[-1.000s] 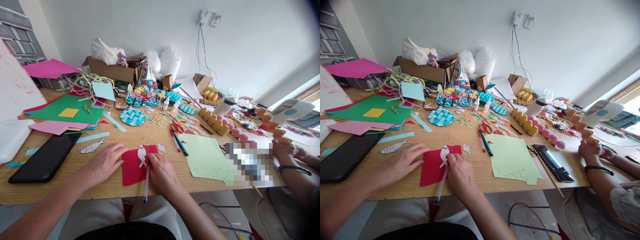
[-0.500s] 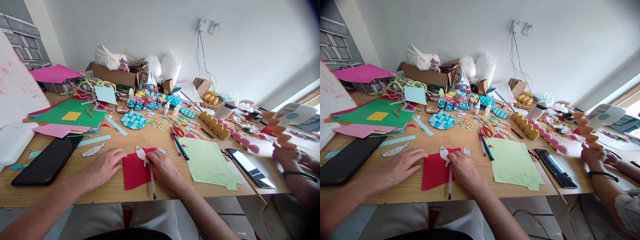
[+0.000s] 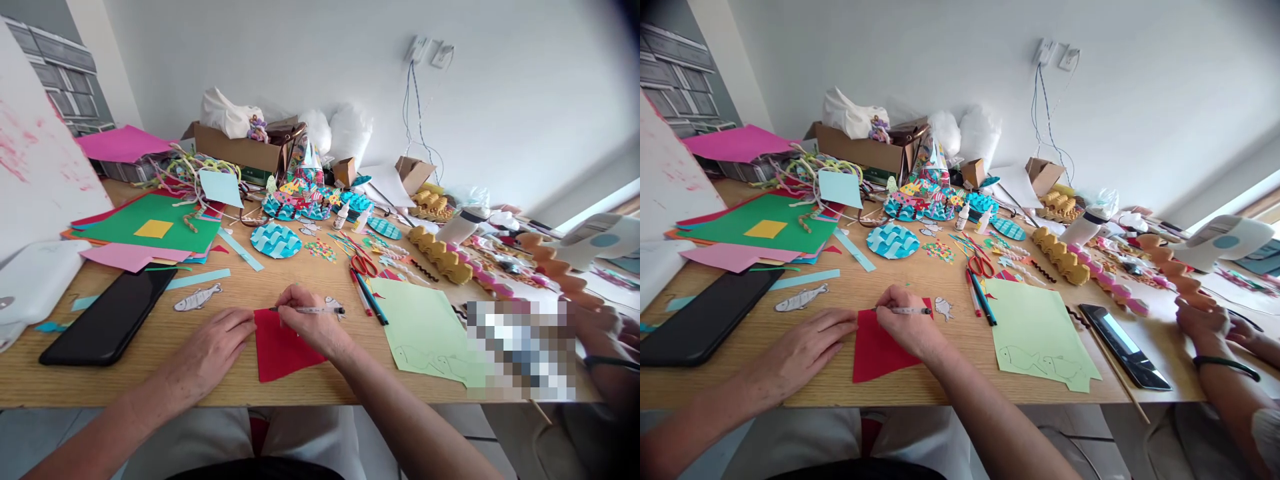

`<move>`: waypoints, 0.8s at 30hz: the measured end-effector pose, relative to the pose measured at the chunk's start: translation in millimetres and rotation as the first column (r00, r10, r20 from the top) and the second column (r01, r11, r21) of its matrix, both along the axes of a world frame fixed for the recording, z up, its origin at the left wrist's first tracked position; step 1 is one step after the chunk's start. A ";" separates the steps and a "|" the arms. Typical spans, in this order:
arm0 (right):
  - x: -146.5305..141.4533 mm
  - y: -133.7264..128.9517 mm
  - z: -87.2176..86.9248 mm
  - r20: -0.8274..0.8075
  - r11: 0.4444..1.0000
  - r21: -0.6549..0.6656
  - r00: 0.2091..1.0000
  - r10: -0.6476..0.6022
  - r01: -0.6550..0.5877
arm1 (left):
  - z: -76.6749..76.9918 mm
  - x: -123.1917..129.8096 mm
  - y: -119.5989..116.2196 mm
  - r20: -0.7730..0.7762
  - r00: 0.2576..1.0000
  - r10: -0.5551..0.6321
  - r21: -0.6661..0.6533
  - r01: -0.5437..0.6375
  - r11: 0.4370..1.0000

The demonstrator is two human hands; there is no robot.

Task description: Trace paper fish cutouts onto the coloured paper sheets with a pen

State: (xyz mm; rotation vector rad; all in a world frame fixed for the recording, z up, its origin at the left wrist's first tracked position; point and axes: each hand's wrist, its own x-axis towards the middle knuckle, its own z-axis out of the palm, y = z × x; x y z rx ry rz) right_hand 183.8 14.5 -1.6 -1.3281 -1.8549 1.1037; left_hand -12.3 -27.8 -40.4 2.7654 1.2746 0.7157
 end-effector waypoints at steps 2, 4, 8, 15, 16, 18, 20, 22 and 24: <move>-2.6 2.4 -3.7 0.028 1.000 0.028 1.000 -0.012 0.012 | -1.0 0.6 -0.5 -0.033 0.999 0.004 0.029 -0.003 1.000; -3.6 3.6 -8.0 0.023 0.999 0.036 1.000 -0.015 0.014 | -2.4 0.9 -0.8 -0.082 0.997 0.001 0.071 0.005 0.997; -4.4 3.5 -15.6 -0.009 0.999 0.051 1.000 -0.008 0.009 | -7.9 0.8 -0.8 -0.159 0.987 0.003 0.171 0.024 0.985; -6.5 2.0 -18.2 0.069 0.994 0.110 0.997 -0.029 0.021 | -15.0 1.0 0.6 -0.186 0.983 0.010 0.259 0.039 0.965; -6.3 1.9 -18.4 0.072 0.994 0.112 0.997 -0.025 0.017 | -15.2 0.9 0.8 -0.184 0.983 0.010 0.267 0.041 0.963; -5.7 1.9 -19.0 0.068 0.993 0.114 0.997 -0.021 0.013 | -15.3 0.6 0.9 -0.181 0.983 0.008 0.273 0.042 0.961; -5.1 1.8 -19.4 0.062 0.994 0.112 0.998 -0.018 0.011 | -15.1 0.4 0.6 -0.180 0.984 0.009 0.267 0.040 0.963; -4.9 1.5 -19.5 0.063 0.994 0.113 0.998 -0.018 0.011 | -15.1 0.4 0.2 -0.183 0.983 0.010 0.257 0.038 0.966; -5.2 1.3 -19.3 0.071 0.993 0.118 0.997 -0.015 0.007 | -15.5 0.6 -0.2 -0.186 0.982 0.016 0.255 0.032 0.966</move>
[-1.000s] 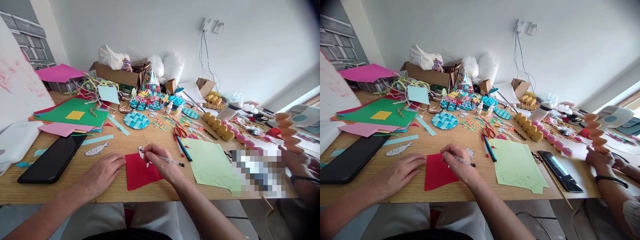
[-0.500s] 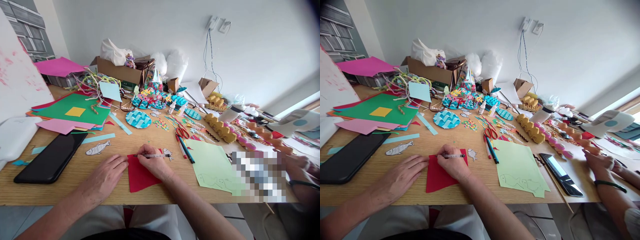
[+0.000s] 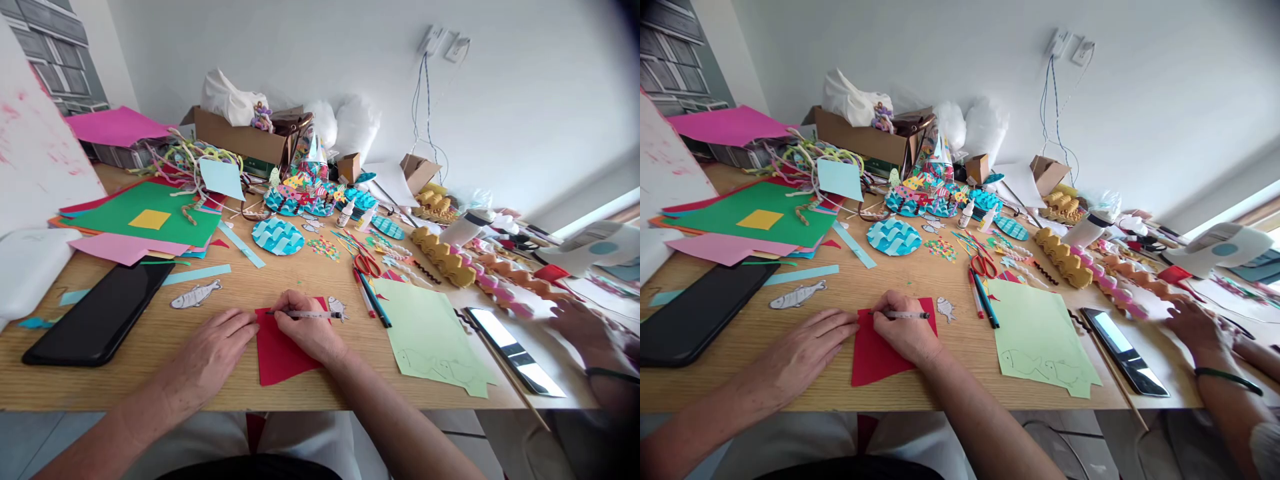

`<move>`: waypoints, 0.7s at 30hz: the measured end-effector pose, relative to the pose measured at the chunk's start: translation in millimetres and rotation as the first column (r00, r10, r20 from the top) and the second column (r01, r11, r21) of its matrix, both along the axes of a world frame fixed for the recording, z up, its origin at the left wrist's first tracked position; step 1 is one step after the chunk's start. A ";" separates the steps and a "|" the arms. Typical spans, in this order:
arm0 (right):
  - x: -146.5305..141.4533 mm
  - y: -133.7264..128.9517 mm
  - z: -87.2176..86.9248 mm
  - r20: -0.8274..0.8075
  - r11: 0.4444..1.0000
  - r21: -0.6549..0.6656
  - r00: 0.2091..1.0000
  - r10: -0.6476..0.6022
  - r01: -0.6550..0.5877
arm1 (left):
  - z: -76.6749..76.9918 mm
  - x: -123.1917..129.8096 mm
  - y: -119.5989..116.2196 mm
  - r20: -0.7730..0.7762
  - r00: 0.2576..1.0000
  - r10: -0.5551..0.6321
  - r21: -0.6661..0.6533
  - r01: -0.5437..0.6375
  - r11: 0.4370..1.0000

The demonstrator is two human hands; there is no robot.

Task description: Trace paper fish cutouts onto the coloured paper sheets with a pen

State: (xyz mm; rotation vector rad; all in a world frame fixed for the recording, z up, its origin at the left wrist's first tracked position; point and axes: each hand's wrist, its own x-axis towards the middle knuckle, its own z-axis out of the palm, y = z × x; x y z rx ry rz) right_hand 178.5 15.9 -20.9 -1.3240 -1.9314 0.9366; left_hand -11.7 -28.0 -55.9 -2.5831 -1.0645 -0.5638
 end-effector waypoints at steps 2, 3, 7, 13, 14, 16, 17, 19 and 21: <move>-0.5 -0.1 0.3 0.007 1.000 0.003 1.000 0.003 -0.003 | -0.6 0.3 0.0 -0.002 1.000 0.006 -0.004 -0.006 1.000; -0.7 -0.1 0.4 0.009 1.000 0.003 1.000 0.004 -0.005 | -0.8 0.5 0.1 -0.001 1.000 0.007 -0.006 -0.007 1.000; -0.8 -0.2 1.1 0.017 1.000 -0.001 1.000 0.009 -0.009 | -1.2 0.3 0.5 0.012 1.000 -0.006 -0.004 0.006 1.000; -1.3 -0.2 2.6 0.037 1.000 0.005 0.999 0.006 -0.006 | -3.4 -0.7 0.2 0.011 1.000 0.010 -0.045 -0.009 0.999; -1.3 -0.2 2.6 0.037 1.000 0.006 0.999 0.005 -0.005 | -3.5 -0.6 0.2 0.009 1.000 0.010 -0.046 -0.009 0.999; -1.0 -0.3 2.6 0.036 1.000 0.008 0.999 0.006 -0.006 | -3.1 -0.3 0.2 0.006 1.000 0.006 -0.038 -0.005 0.999; -0.9 -0.4 2.5 0.037 1.000 0.009 0.999 0.007 -0.007 | -2.9 -0.1 0.3 0.005 1.000 0.002 -0.033 -0.002 0.999; -0.6 -0.6 2.5 0.036 1.000 0.005 0.999 0.009 -0.009 | -2.7 0.0 0.4 0.003 1.000 -0.009 -0.028 0.009 1.000; -0.5 -0.8 2.8 0.034 1.000 -0.002 0.999 0.011 -0.011 | -3.3 -0.3 0.4 0.010 1.000 -0.011 -0.035 0.011 0.999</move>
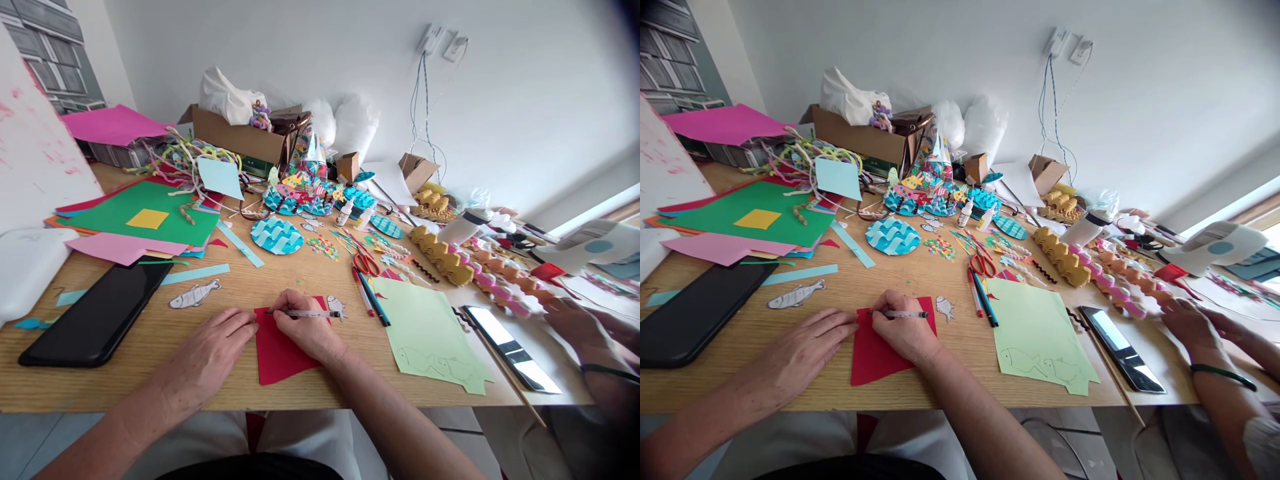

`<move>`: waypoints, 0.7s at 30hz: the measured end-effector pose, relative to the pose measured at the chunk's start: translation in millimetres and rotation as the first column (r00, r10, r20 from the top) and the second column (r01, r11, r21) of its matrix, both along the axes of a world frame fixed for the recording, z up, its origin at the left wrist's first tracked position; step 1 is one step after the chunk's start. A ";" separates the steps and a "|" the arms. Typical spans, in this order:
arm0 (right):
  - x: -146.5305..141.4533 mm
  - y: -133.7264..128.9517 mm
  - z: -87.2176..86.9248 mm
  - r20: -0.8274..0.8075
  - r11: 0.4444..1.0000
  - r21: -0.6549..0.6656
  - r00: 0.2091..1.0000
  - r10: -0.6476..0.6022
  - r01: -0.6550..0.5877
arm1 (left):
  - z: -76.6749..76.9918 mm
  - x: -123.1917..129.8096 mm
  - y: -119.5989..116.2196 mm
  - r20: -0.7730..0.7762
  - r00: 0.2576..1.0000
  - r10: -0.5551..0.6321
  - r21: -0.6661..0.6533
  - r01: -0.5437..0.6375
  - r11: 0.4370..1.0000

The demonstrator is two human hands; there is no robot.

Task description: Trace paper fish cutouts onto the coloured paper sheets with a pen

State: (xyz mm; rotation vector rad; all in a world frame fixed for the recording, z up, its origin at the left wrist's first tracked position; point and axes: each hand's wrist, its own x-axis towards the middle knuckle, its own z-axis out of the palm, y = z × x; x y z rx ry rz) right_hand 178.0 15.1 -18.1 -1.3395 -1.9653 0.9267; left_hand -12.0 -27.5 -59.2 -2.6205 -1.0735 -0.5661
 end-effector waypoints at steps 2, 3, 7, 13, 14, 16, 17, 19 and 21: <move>-0.3 -0.1 0.7 0.005 1.000 -0.003 1.000 0.000 0.000 | -1.0 -0.5 -0.2 0.012 1.000 0.011 -0.018 -0.011 1.000; -0.5 -0.2 1.2 0.008 1.000 -0.002 1.000 -0.002 0.002 | -1.4 -0.7 -0.4 0.018 1.000 0.018 -0.027 -0.017 0.999; -1.1 -0.4 2.5 0.003 1.000 -0.005 1.000 -0.009 0.009 | -0.7 -0.7 -0.5 0.029 1.000 0.011 -0.025 -0.011 1.000; -1.0 -0.7 1.5 0.000 1.000 -0.021 1.000 -0.008 0.008 | -0.9 0.3 -0.4 0.046 0.999 0.016 -0.028 -0.014 1.000; -1.0 -0.7 1.1 -0.002 1.000 -0.025 1.000 -0.008 0.008 | -1.5 0.4 -0.6 0.048 0.999 0.022 -0.036 -0.020 0.999; -0.8 -0.7 0.6 -0.002 1.000 -0.023 1.000 -0.010 0.009 | -2.4 0.2 -1.1 0.044 0.999 0.031 -0.051 -0.029 0.998; -0.6 -0.7 0.5 -0.003 1.000 -0.018 1.000 -0.009 0.009 | -2.6 0.1 -1.4 0.043 0.999 0.033 -0.054 -0.031 0.998; -0.3 -0.6 0.3 -0.004 1.000 -0.006 1.000 -0.006 0.006 | -2.4 -0.3 -1.5 0.042 0.999 0.029 -0.051 -0.026 0.998; -0.1 -0.7 0.3 -0.005 1.000 0.000 1.000 -0.004 0.004 | -2.0 -0.6 -1.4 0.037 0.999 0.019 -0.050 -0.017 0.999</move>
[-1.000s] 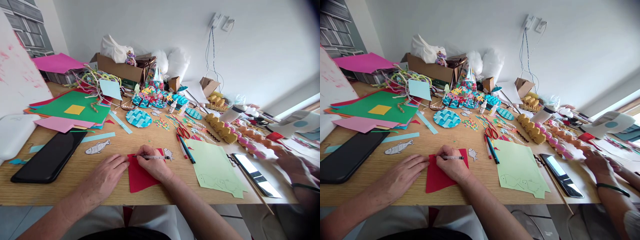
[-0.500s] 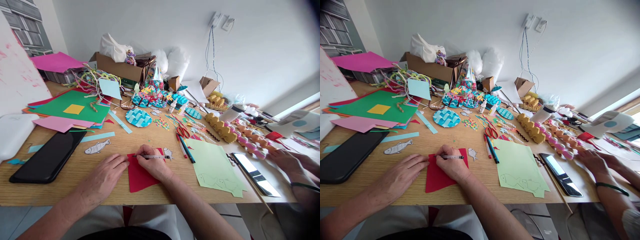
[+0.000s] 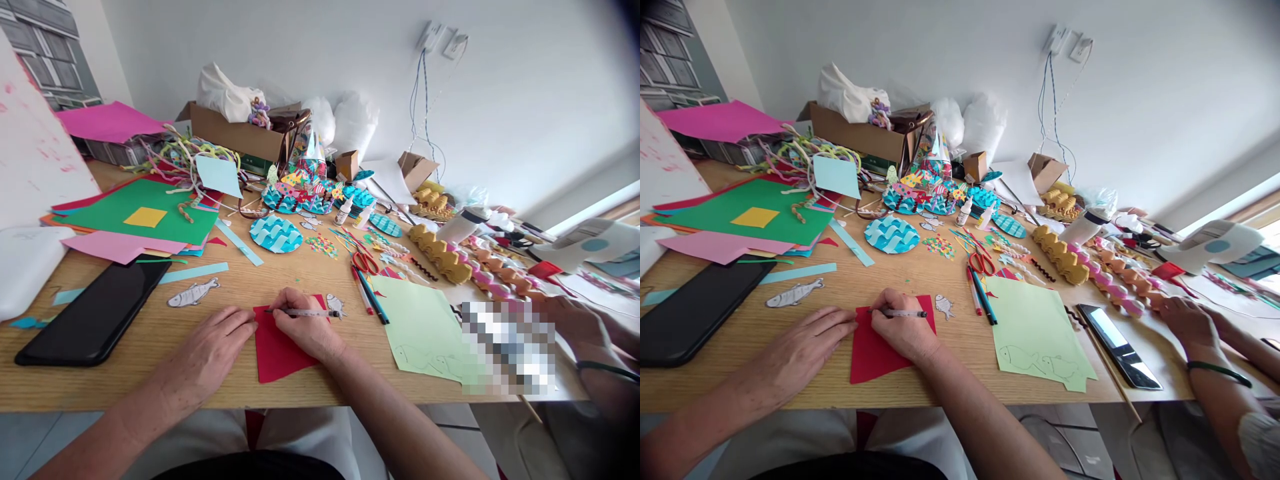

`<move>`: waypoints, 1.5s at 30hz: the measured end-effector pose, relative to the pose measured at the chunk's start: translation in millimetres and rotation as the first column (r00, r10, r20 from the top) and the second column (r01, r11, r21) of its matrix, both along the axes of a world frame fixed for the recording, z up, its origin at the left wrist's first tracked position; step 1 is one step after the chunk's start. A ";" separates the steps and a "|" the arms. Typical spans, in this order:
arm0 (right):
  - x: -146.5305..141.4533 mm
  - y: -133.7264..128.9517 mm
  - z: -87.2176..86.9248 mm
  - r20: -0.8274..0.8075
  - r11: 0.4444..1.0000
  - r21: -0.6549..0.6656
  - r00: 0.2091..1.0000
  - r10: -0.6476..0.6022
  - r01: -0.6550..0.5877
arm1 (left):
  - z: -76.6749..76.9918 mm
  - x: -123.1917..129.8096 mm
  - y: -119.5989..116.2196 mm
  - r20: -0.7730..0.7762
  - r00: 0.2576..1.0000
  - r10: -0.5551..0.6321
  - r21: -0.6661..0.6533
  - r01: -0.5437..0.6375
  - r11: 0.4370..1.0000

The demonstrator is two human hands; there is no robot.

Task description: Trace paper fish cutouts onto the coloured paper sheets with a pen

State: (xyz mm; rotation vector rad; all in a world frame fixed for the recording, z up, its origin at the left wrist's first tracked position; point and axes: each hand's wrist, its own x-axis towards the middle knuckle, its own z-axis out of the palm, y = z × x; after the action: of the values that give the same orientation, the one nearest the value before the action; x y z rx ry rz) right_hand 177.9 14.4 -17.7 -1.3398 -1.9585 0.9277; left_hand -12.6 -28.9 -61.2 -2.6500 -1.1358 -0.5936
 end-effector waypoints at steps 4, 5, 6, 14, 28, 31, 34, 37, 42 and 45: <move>0.1 -0.4 0.8 0.005 1.000 0.003 1.000 -0.002 0.002 | -0.2 -0.3 0.3 -0.008 1.000 -0.008 0.006 0.008 1.000; 0.0 -0.5 1.1 0.004 1.000 0.002 1.000 -0.002 0.002 | -0.5 -0.2 0.3 -0.006 1.000 -0.004 0.008 0.004 1.000; 0.0 -0.5 1.3 0.003 1.000 0.001 1.000 -0.002 0.002 | -0.7 -0.1 0.2 -0.005 1.000 0.000 0.007 0.000 1.000; 0.1 -0.7 2.5 -0.001 1.000 -0.001 1.000 -0.016 0.016 | 1.7 0.4 0.8 0.022 1.000 -0.011 0.005 0.011 1.000; 0.4 0.2 -2.2 -0.012 1.000 0.010 1.000 -0.026 0.026 | -1.2 0.0 1.3 0.018 1.000 0.004 0.032 -0.005 0.999; 0.9 0.5 -2.5 -0.004 1.000 0.022 1.000 -0.016 0.016 | -1.2 -0.2 1.2 0.010 1.000 -0.011 0.049 0.010 0.999; 1.2 0.9 -3.2 0.002 0.999 0.034 1.000 -0.011 0.011 | -2.3 -0.4 0.9 -0.002 1.000 0.006 0.036 -0.006 0.999; 1.0 0.9 -4.2 0.006 0.999 0.036 1.000 -0.015 0.015 | -3.5 -0.9 0.8 0.001 1.000 0.017 0.009 -0.017 1.000; 1.0 1.3 -5.2 -0.004 0.999 0.035 1.000 -0.009 0.009 | -3.7 -1.6 1.3 0.033 0.999 -0.011 0.012 0.011 1.000; 1.1 1.5 -4.8 -0.007 0.999 0.039 1.000 -0.010 0.010 | -3.0 -1.7 1.3 0.036 0.999 -0.011 0.003 0.011 1.000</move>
State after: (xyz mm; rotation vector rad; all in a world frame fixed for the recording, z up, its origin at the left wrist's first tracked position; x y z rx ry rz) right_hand 179.1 15.9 -22.6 -1.3213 -1.9530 0.8838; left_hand -14.3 -27.6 -64.2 -2.6549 -1.1296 -0.6472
